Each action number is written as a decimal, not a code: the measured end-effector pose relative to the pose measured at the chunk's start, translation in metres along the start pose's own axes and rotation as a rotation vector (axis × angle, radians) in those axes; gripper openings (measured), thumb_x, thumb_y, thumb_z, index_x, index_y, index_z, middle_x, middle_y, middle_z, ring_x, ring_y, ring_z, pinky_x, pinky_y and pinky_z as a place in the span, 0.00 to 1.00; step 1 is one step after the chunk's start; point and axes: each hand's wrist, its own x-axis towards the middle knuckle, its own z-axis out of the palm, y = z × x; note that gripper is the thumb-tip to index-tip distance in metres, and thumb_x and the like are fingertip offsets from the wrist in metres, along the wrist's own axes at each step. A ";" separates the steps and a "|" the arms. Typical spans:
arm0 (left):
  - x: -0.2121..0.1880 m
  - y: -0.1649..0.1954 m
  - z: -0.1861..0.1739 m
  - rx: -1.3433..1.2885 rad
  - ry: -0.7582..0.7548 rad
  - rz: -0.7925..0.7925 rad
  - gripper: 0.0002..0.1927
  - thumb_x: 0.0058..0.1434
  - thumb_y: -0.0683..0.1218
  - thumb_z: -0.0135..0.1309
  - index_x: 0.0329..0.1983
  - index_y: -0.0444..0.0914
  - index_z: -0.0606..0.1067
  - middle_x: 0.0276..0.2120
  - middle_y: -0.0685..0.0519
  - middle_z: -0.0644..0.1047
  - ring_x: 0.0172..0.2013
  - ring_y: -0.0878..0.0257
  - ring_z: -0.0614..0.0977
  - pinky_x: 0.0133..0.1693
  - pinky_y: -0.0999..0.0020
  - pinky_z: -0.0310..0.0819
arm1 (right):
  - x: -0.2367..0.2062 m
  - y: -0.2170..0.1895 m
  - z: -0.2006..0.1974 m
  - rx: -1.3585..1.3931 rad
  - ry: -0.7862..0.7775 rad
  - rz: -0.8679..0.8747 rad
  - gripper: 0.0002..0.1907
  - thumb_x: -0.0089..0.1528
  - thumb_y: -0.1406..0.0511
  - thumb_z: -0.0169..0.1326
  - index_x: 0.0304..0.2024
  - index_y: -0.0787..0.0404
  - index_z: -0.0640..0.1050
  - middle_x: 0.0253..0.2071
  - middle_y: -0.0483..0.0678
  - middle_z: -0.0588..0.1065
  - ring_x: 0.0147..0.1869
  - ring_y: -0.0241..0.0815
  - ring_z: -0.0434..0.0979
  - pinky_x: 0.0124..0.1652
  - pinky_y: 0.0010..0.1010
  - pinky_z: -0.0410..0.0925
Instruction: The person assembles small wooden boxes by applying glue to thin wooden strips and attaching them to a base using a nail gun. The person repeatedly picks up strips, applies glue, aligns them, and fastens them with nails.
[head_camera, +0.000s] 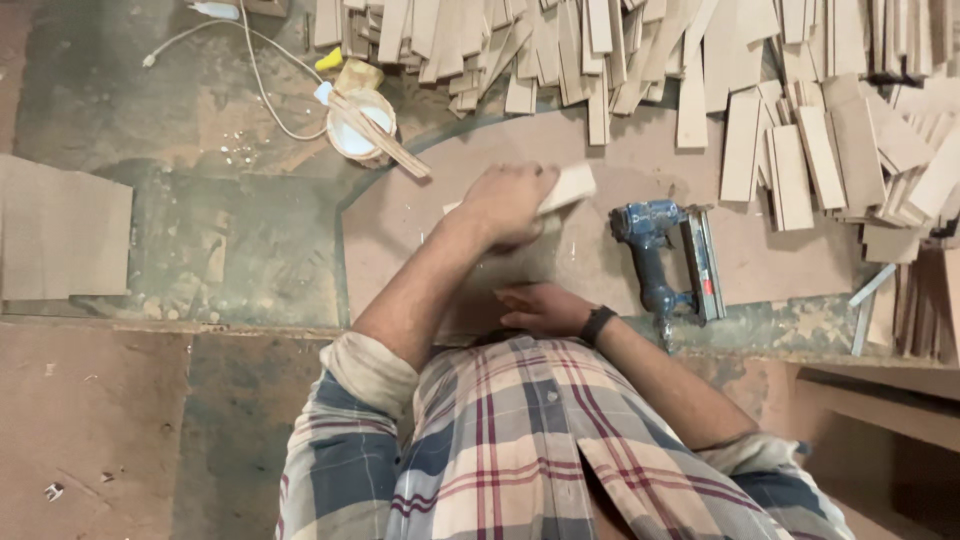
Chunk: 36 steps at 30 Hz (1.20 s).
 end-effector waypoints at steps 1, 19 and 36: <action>-0.004 0.000 -0.002 -0.011 -0.014 0.036 0.28 0.52 0.47 0.59 0.57 0.40 0.71 0.49 0.43 0.78 0.49 0.44 0.80 0.52 0.49 0.74 | -0.005 0.009 -0.003 -0.015 -0.026 0.061 0.27 0.65 0.57 0.61 0.62 0.62 0.73 0.58 0.57 0.77 0.58 0.51 0.77 0.55 0.39 0.69; -0.004 -0.036 0.020 0.211 0.355 0.499 0.18 0.55 0.46 0.50 0.50 0.45 0.75 0.64 0.47 0.73 0.67 0.53 0.68 0.65 0.55 0.60 | 0.002 0.003 -0.030 -0.132 0.464 0.060 0.18 0.58 0.63 0.67 0.48 0.63 0.78 0.41 0.52 0.81 0.42 0.45 0.83 0.39 0.33 0.75; -0.078 -0.010 0.049 -0.270 0.644 0.275 0.20 0.62 0.49 0.64 0.54 0.34 0.77 0.45 0.44 0.80 0.47 0.46 0.82 0.50 0.54 0.77 | -0.021 -0.090 -0.079 -0.544 0.831 -0.267 0.28 0.56 0.63 0.70 0.57 0.62 0.77 0.47 0.54 0.79 0.46 0.49 0.82 0.43 0.34 0.76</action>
